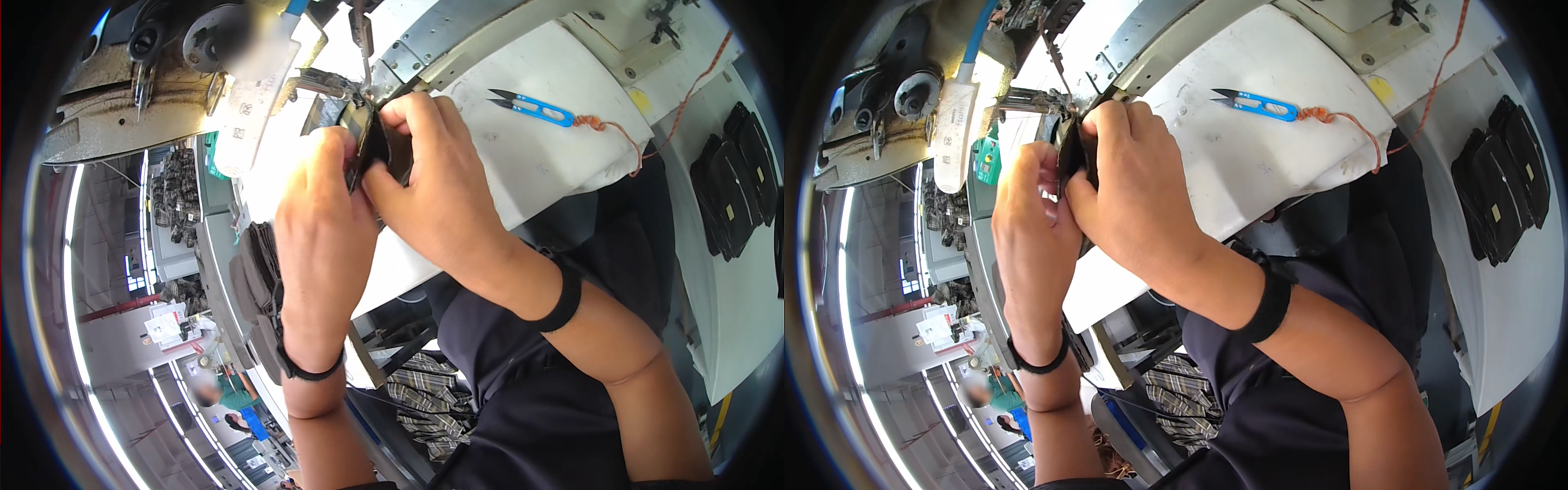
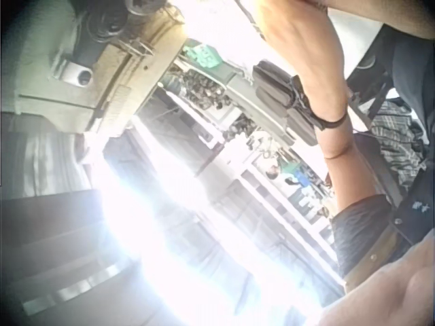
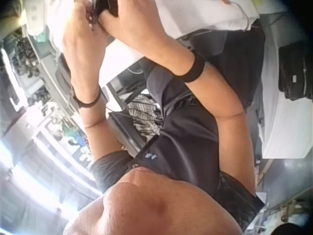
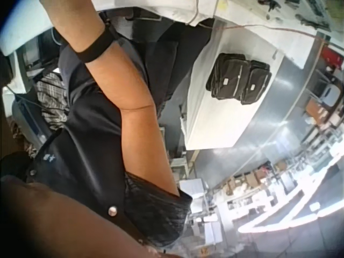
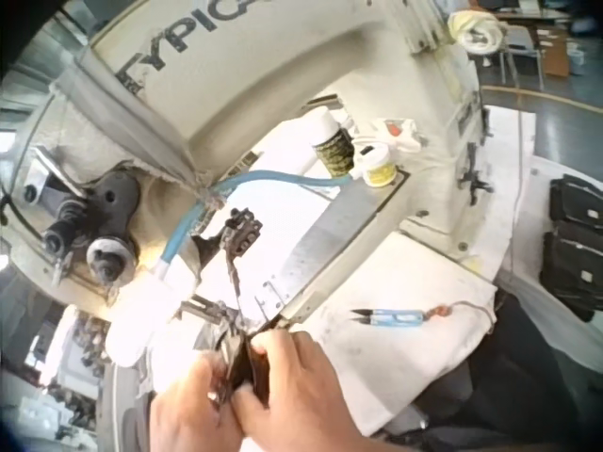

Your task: Using an industrial sewing machine to stitch together panels of a leather or fabric bag.

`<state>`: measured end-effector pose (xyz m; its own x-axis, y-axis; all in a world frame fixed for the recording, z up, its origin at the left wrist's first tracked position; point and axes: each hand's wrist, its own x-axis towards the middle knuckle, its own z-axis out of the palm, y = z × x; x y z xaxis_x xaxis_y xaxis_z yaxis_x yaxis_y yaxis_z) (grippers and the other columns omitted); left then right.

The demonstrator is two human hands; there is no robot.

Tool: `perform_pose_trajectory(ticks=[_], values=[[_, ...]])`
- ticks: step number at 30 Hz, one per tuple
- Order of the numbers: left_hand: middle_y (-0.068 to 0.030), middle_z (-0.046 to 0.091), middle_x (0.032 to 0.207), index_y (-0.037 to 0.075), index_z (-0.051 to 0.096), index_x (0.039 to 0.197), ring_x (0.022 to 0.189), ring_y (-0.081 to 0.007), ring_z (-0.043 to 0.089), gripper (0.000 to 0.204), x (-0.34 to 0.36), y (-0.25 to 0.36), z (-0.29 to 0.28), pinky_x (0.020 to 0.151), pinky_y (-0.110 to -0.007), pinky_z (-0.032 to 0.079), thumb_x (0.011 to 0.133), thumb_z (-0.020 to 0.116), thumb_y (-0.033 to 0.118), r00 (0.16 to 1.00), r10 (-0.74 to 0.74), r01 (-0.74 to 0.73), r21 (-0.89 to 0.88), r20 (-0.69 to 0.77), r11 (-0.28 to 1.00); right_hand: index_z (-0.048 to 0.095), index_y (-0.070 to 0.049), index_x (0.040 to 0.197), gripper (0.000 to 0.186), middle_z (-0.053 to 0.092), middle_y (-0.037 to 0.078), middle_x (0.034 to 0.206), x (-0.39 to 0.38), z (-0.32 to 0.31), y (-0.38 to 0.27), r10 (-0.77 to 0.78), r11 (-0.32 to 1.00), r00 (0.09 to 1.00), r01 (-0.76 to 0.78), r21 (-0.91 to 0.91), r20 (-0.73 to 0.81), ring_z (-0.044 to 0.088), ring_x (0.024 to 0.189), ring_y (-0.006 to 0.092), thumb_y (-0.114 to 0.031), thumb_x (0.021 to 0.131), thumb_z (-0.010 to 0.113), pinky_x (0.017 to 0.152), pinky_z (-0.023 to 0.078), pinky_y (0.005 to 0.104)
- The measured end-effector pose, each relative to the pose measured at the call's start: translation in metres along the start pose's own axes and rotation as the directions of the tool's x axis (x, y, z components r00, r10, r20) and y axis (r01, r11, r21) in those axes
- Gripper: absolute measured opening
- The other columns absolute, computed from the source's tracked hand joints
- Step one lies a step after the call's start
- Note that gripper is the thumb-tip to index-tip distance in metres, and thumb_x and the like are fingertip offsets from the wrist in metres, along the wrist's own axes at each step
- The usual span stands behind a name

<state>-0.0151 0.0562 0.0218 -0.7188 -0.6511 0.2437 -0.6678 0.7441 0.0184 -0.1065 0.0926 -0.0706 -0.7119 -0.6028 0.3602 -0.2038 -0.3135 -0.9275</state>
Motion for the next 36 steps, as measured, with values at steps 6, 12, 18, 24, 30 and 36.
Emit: perform_pose_trajectory(ticks=[6, 12, 18, 24, 30, 36], values=[[-0.0121, 0.071, 0.118, 0.01, 0.068, 0.128, 0.105, -0.0341, 0.069, 0.047, 0.004, -0.012, -0.02, 0.089, -0.041, 0.054, 0.085, 0.067, -0.007, 0.952, 0.299, -0.29, 0.11, -0.07, 0.951, 0.068, 0.003, 0.108, 0.026, 0.07, 0.017, 0.097, 0.0, -0.03, -0.004, 0.034, 0.998, 0.995, -0.038, 0.041, 0.097, 0.066, 0.089, 0.0307, -0.006, 0.084, 0.072, 0.079, 0.052, 0.0402], [-0.0099, 0.073, 0.109, 0.007, 0.075, 0.117, 0.091, -0.0299, 0.071, 0.037, 0.015, -0.013, -0.022, 0.079, -0.038, 0.056, 0.083, 0.07, -0.004, 0.933, 0.358, -0.356, 0.056, -0.03, 0.933, 0.072, 0.006, 0.116, 0.023, 0.075, 0.008, 0.099, 0.006, -0.044, -0.019, 0.381, 0.843, 0.805, -0.505, 0.186, 0.455, 0.069, 0.09, 0.0091, -0.001, 0.094, 0.068, 0.078, 0.054, 0.0239], [-0.0075, 0.071, 0.1, 0.004, 0.077, 0.111, 0.082, -0.0263, 0.071, 0.037, 0.022, -0.021, -0.018, 0.074, -0.036, 0.057, 0.075, 0.073, -0.004, 0.819, 0.568, -0.552, 0.158, -0.083, 0.819, 0.072, 0.01, 0.113, 0.027, 0.073, 0.021, 0.104, -0.004, -0.035, -0.001, 0.274, 0.855, 0.936, -0.341, 0.389, 0.219, 0.075, 0.093, 0.0257, -0.006, 0.09, 0.071, 0.081, 0.059, 0.0323], [-0.0067, 0.071, 0.099, 0.004, 0.077, 0.11, 0.081, -0.0258, 0.071, 0.035, 0.024, -0.025, -0.024, 0.072, -0.035, 0.057, 0.077, 0.073, -0.006, 0.851, 0.525, -0.521, 0.098, -0.013, 0.848, 0.072, 0.007, 0.117, 0.024, 0.072, 0.008, 0.106, -0.001, -0.038, -0.009, 0.315, 0.831, 0.906, -0.407, 0.379, 0.281, 0.069, 0.096, 0.0109, 0.003, 0.094, 0.072, 0.084, 0.056, 0.0252], [-0.007, 0.072, 0.099, 0.003, 0.076, 0.107, 0.083, -0.0271, 0.072, 0.029, 0.026, -0.025, -0.021, 0.07, -0.035, 0.058, 0.08, 0.073, -0.007, 0.861, 0.507, -0.509, -0.042, -0.042, 0.86, 0.071, 0.008, 0.114, 0.024, 0.071, 0.016, 0.109, -0.001, -0.036, -0.008, 0.33, 0.821, 0.904, -0.417, 0.39, 0.272, 0.073, 0.1, 0.0193, -0.001, 0.092, 0.069, 0.081, 0.06, 0.0297], [-0.0134, 0.072, 0.098, -0.002, 0.077, 0.11, 0.084, -0.0282, 0.071, 0.031, 0.028, -0.025, -0.022, 0.075, -0.034, 0.057, 0.081, 0.075, -0.011, 0.89, 0.456, -0.456, -0.074, -0.017, 0.887, 0.071, 0.008, 0.113, 0.023, 0.071, 0.016, 0.109, 0.004, -0.027, -0.005, 0.319, 0.825, 0.914, -0.398, 0.401, 0.251, 0.072, 0.099, 0.0184, -0.001, 0.092, 0.069, 0.081, 0.06, 0.0298]])
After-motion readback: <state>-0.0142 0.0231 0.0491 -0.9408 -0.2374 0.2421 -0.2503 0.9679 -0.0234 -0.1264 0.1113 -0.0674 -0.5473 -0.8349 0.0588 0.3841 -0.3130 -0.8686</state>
